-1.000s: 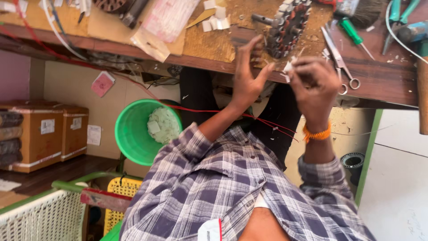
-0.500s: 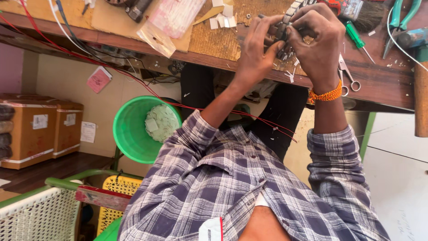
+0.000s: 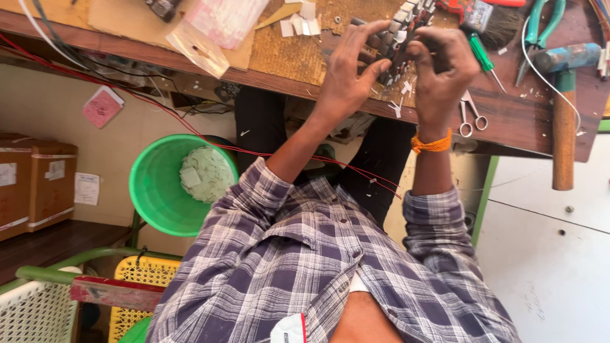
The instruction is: The person repeatedly cuts small white insulating sleeves with scissors and places them onto red wires connected to a stator assembly on a workbench. The person handles the stator and wires throughout the process.
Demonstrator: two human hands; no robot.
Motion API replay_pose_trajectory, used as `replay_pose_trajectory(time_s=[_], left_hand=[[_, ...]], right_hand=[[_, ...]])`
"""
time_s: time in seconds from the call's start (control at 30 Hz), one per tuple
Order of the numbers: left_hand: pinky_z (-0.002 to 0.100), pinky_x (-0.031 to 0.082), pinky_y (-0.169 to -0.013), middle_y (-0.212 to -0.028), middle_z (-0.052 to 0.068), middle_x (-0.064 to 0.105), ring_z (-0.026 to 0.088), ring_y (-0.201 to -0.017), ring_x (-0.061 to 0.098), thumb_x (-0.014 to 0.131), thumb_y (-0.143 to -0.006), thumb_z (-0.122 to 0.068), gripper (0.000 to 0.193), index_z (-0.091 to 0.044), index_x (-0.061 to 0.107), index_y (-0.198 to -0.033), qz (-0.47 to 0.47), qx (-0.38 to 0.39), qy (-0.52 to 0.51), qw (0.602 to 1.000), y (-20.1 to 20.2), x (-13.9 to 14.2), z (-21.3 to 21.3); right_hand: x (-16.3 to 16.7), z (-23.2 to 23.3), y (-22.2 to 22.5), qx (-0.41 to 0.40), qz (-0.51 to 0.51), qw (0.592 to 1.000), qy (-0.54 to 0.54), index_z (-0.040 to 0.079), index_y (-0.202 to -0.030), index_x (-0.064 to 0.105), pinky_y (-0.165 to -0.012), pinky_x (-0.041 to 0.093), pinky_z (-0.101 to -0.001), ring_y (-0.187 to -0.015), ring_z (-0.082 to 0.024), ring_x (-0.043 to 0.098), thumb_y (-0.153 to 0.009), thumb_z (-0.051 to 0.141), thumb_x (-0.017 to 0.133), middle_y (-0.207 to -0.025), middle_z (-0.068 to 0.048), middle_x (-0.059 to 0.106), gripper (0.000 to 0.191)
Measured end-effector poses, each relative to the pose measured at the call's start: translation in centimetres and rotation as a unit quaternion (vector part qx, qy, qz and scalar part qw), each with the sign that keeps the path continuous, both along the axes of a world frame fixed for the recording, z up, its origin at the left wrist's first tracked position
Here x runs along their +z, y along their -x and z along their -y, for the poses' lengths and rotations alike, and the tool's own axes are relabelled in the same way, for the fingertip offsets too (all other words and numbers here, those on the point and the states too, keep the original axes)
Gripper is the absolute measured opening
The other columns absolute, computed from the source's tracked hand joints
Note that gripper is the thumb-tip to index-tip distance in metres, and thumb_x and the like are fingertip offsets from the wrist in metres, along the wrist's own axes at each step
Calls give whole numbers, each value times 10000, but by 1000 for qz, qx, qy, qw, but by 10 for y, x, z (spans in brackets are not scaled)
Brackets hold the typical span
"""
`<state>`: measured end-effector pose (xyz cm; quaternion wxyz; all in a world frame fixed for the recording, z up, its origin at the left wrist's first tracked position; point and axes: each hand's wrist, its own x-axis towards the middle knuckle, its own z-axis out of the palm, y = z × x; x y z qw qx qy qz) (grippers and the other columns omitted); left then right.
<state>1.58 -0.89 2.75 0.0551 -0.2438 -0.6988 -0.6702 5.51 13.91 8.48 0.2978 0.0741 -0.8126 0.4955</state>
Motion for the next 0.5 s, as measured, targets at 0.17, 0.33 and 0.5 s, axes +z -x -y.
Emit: replay_pose_trajectory(time_s=[0.17,0.33,0.5], left_hand=[[318,633,-959,-1276,40,613,195,-1169,671,769,-958,-25,585,-169,515,-1464,-27,5,-26,999,-3,0,3],[319,611,-933,-1282,46,613,187,-1147,678,749,-970,-12,572,-170,523,-1472,-1,22,-18,1000,-11,3,2],[316,624,-949,-1329,47,600,193,-1169,671,737,-986,-17,587,-179,489,-1493,-5,1,-37,999,-10,-3,2]], right_hand=[[-27,-2,0,-79,-13,996,-51,-3,-1073,781,-693,510,-264,-830,-102,648,-992,59,849,-992,-71,723,122],[-23,4,-4,-79,-48,993,-80,-8,-1102,749,-812,612,-292,-944,-143,724,-999,-17,831,-1057,-80,728,132],[-3,4,-3,-46,-47,978,-197,-6,-1104,750,-837,601,-334,-966,-202,724,-984,-75,837,-1062,-93,724,164]])
